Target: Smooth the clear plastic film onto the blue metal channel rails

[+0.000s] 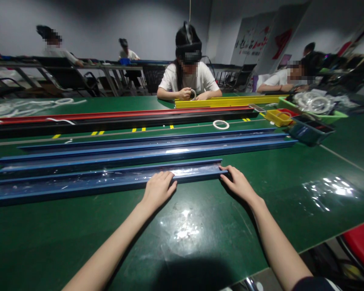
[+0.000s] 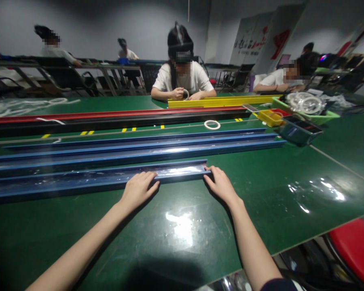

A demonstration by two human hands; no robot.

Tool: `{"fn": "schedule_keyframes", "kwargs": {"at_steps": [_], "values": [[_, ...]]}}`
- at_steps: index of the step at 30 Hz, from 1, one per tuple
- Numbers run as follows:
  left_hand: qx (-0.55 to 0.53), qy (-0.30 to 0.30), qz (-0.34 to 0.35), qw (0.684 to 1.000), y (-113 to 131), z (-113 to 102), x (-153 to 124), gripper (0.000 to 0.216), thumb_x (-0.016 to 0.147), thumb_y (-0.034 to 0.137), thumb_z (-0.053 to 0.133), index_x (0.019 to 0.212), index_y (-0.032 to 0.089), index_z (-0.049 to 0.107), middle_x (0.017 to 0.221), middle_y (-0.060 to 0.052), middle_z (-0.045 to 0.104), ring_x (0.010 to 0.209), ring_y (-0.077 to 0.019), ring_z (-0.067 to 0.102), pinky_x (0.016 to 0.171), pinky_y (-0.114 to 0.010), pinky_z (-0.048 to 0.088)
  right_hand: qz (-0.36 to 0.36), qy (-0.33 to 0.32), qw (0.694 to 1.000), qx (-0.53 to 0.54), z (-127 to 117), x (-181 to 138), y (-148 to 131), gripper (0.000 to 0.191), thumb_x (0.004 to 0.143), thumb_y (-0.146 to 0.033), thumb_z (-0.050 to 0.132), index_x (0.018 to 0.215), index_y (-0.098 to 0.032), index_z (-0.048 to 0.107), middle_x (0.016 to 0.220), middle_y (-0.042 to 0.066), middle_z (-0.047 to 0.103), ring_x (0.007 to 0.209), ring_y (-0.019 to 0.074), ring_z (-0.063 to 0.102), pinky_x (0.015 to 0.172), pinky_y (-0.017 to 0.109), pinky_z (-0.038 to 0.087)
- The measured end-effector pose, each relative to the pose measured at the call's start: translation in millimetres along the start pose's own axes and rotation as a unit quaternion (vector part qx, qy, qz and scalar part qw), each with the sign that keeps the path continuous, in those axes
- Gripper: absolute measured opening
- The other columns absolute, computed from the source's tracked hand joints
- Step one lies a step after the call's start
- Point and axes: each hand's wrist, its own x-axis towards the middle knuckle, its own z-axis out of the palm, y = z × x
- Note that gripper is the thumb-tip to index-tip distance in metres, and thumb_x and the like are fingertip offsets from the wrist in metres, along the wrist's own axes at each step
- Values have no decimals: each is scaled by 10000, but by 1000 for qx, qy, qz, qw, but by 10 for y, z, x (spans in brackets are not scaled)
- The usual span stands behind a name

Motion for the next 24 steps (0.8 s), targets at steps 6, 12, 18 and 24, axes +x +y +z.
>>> {"fn": "schedule_keyframes", "kwargs": {"at_steps": [6,12,18,24], "values": [[4,-12,0,1000,5,-25,16,240,880,335,391,958,182,559,920,-60,638,812,-199,556,706,-322,407,-3,4,1000,5,-15,1,-19,182,846,-355,435,951,-222,499,1102,79,615,962,223,570,846,385,428],[5,-16,0,1000,6,-18,15,252,878,338,395,993,183,557,944,-56,634,830,-197,562,714,-316,411,5,6,1000,-2,-18,2,-18,187,841,-360,444,948,-218,502,1039,81,626,937,225,573,828,372,428],[-11,-24,-12,1000,0,-25,23,271,872,349,405,1028,188,557,953,-56,631,850,-200,573,733,-315,421,14,-2,1000,-7,-24,4,-24,180,844,-364,447,942,-219,489,1044,72,624,934,222,566,828,364,421],[-10,-21,-11,1000,0,-32,17,264,871,347,404,1017,193,561,942,-52,634,836,-193,571,724,-309,417,12,8,1000,-10,-28,10,-21,195,833,-369,453,935,-216,517,962,75,635,879,218,580,789,354,432]]}}
